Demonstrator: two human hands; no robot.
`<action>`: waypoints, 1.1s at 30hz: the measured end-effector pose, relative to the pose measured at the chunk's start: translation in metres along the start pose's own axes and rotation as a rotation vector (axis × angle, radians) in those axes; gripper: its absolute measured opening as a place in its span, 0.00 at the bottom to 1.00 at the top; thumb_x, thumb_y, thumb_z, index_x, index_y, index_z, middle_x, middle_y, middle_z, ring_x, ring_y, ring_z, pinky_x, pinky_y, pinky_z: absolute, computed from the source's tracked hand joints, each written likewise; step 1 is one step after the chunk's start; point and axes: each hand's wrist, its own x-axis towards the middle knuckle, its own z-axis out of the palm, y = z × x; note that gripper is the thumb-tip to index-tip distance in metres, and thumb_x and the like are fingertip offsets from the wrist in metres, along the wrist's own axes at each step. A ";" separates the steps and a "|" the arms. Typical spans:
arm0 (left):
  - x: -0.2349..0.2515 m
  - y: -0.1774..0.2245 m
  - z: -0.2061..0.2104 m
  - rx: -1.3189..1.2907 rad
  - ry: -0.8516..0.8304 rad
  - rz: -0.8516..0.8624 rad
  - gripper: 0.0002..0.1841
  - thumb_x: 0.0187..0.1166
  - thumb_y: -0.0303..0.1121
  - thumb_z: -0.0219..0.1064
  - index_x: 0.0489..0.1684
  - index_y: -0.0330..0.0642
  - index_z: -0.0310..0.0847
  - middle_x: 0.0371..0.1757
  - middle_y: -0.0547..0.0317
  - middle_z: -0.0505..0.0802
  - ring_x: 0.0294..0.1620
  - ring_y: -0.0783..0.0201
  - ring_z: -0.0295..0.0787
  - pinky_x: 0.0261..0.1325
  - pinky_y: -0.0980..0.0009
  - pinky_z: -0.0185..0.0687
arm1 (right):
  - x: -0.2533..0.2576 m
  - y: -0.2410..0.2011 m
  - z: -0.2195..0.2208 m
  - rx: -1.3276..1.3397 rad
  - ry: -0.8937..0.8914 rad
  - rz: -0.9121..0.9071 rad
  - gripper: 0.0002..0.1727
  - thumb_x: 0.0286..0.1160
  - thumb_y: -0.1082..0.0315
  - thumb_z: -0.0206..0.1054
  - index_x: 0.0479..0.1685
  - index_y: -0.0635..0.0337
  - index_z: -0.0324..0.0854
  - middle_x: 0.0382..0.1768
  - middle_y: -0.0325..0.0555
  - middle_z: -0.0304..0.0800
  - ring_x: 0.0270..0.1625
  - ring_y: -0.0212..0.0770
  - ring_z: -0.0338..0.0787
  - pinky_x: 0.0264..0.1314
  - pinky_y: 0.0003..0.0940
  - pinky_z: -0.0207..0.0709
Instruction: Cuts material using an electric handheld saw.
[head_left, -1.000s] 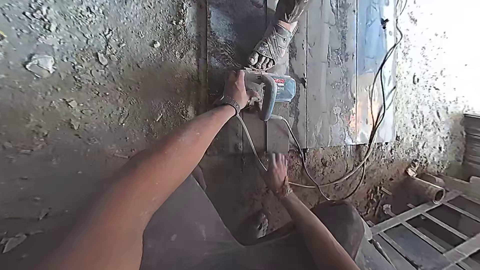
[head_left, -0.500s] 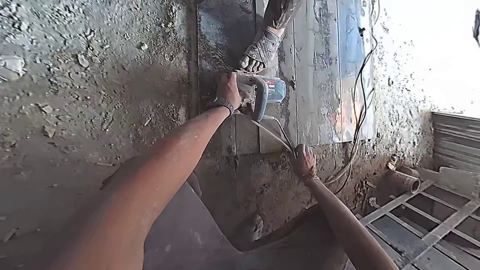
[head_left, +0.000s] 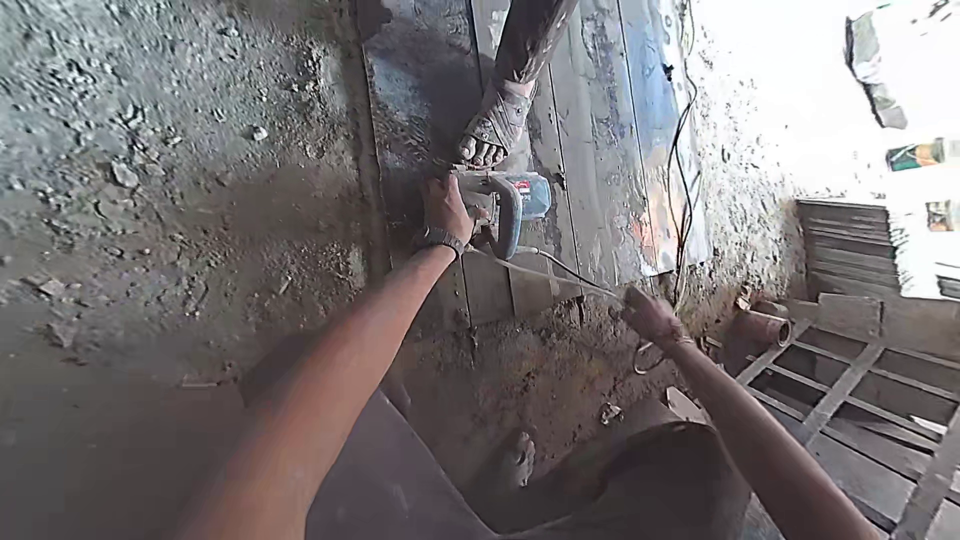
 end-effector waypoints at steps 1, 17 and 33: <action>0.002 0.001 -0.002 -0.004 0.002 0.002 0.43 0.66 0.41 0.85 0.80 0.28 0.68 0.76 0.22 0.76 0.81 0.29 0.70 0.83 0.44 0.67 | -0.003 0.019 -0.011 -0.013 0.058 0.029 0.25 0.81 0.57 0.65 0.72 0.62 0.78 0.64 0.67 0.87 0.70 0.69 0.84 0.73 0.71 0.71; -0.001 0.008 -0.004 0.030 -0.020 -0.008 0.42 0.67 0.40 0.84 0.79 0.28 0.68 0.77 0.24 0.76 0.83 0.30 0.68 0.83 0.42 0.66 | -0.129 0.082 -0.142 -0.022 0.576 0.278 0.15 0.81 0.63 0.69 0.57 0.64 0.79 0.55 0.71 0.86 0.53 0.75 0.89 0.47 0.75 0.79; 0.002 0.022 -0.013 0.031 -0.019 -0.105 0.40 0.67 0.41 0.84 0.76 0.27 0.73 0.76 0.29 0.80 0.82 0.37 0.72 0.87 0.52 0.62 | 0.046 -0.008 -0.281 0.328 0.902 -0.076 0.12 0.78 0.68 0.69 0.53 0.67 0.83 0.51 0.76 0.86 0.55 0.80 0.86 0.52 0.79 0.74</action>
